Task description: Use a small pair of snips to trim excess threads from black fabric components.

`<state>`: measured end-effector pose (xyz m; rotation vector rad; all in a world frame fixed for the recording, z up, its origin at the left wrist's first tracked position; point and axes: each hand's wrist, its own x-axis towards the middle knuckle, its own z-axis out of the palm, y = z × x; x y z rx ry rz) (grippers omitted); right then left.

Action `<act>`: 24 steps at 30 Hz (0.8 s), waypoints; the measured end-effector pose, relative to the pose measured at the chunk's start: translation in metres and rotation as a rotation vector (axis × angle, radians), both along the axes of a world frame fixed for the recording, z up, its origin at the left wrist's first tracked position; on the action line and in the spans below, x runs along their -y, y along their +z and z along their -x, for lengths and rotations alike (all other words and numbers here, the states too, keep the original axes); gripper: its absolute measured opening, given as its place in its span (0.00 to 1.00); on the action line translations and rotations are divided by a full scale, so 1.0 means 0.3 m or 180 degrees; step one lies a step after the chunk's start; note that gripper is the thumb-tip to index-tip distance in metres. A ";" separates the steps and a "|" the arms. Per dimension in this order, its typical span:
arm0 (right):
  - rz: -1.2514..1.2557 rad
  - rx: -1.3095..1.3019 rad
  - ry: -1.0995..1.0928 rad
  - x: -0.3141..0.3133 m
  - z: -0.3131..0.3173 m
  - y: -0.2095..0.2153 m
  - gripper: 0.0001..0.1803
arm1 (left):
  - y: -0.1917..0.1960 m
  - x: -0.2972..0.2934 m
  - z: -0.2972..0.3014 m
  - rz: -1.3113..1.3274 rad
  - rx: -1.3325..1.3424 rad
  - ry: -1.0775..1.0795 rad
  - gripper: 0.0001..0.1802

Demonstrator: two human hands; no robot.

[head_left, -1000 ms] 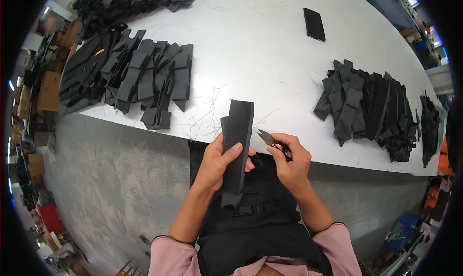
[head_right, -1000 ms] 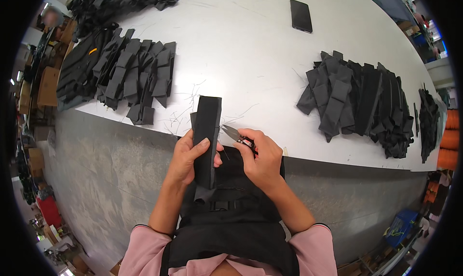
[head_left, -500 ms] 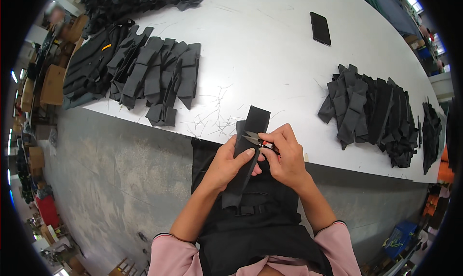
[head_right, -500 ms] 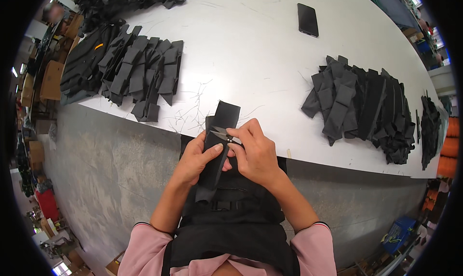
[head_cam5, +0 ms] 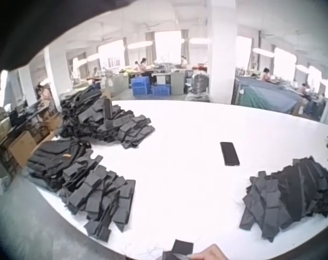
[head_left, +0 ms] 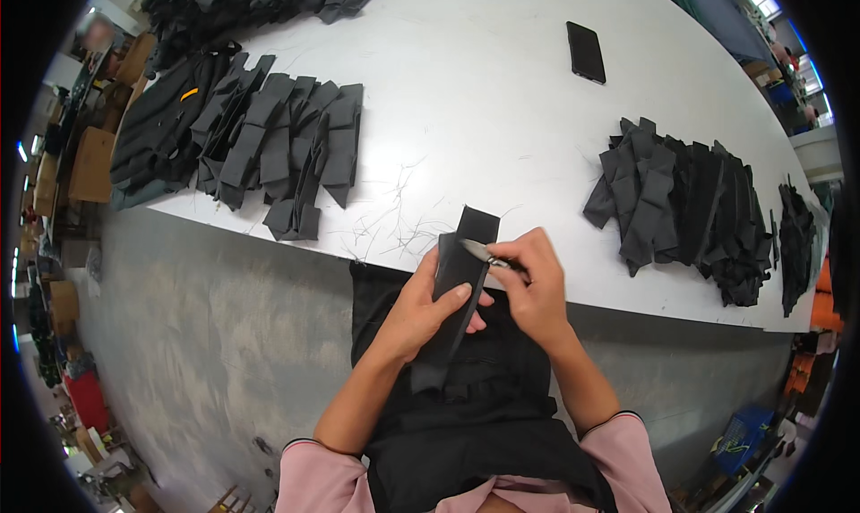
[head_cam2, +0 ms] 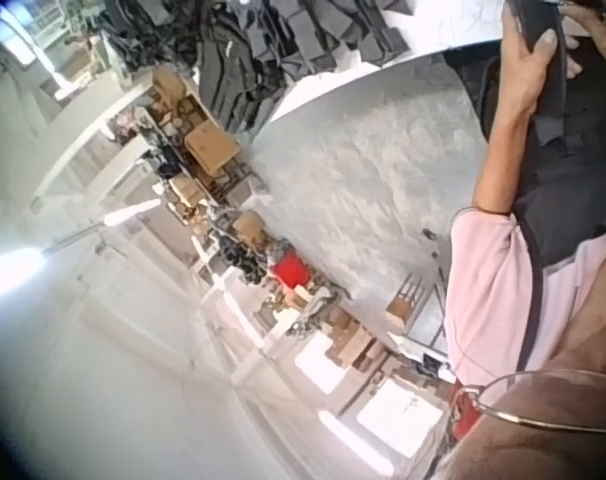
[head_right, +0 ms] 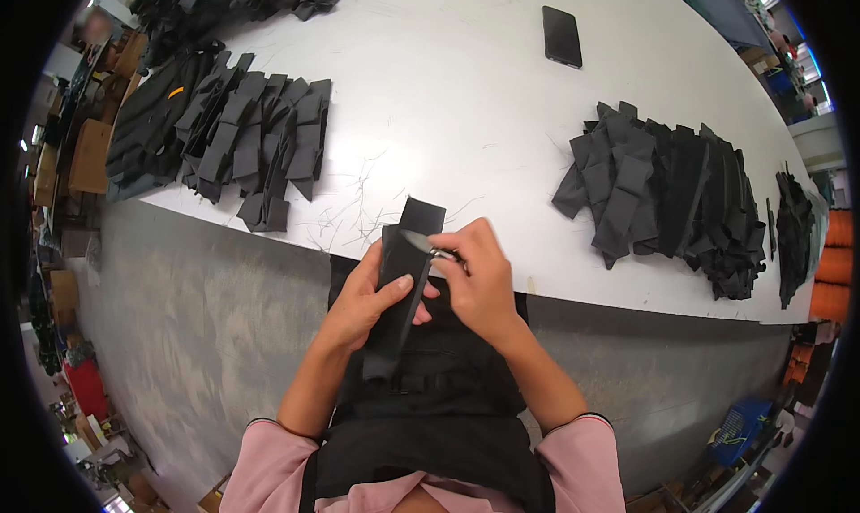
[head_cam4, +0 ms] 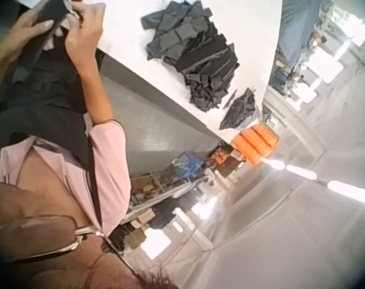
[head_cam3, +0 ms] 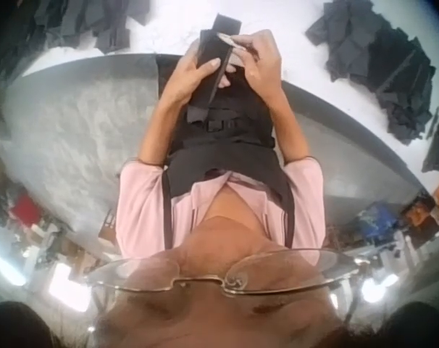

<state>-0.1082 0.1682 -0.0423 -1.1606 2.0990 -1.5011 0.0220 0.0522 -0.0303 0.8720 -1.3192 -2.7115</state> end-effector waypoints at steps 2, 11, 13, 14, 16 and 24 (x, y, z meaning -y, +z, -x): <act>0.0210 0.0734 -0.0188 0.014 0.045 0.006 0.15 | -0.007 -0.001 0.003 -0.0011 -0.0059 -0.0009 0.24; 0.0098 0.3682 0.0508 0.042 0.057 0.032 0.07 | -0.042 -0.020 0.029 -0.1302 -0.1359 -0.0274 0.25; 0.0119 0.2305 -0.0010 0.034 0.047 -0.014 0.09 | -0.065 -0.038 0.036 -0.1366 -0.1242 -0.0071 0.26; 0.0120 0.0923 -0.0483 0.028 0.040 -0.029 0.10 | -0.073 -0.042 0.037 -0.1418 -0.1125 0.0152 0.27; -0.0024 0.0547 -0.0596 0.012 0.017 0.026 0.12 | -0.091 -0.037 0.031 -0.1258 -0.0909 0.0361 0.29; 0.0126 0.0939 -0.0427 0.006 0.008 0.009 0.10 | -0.036 -0.061 0.063 -0.0488 -0.0091 0.0429 0.31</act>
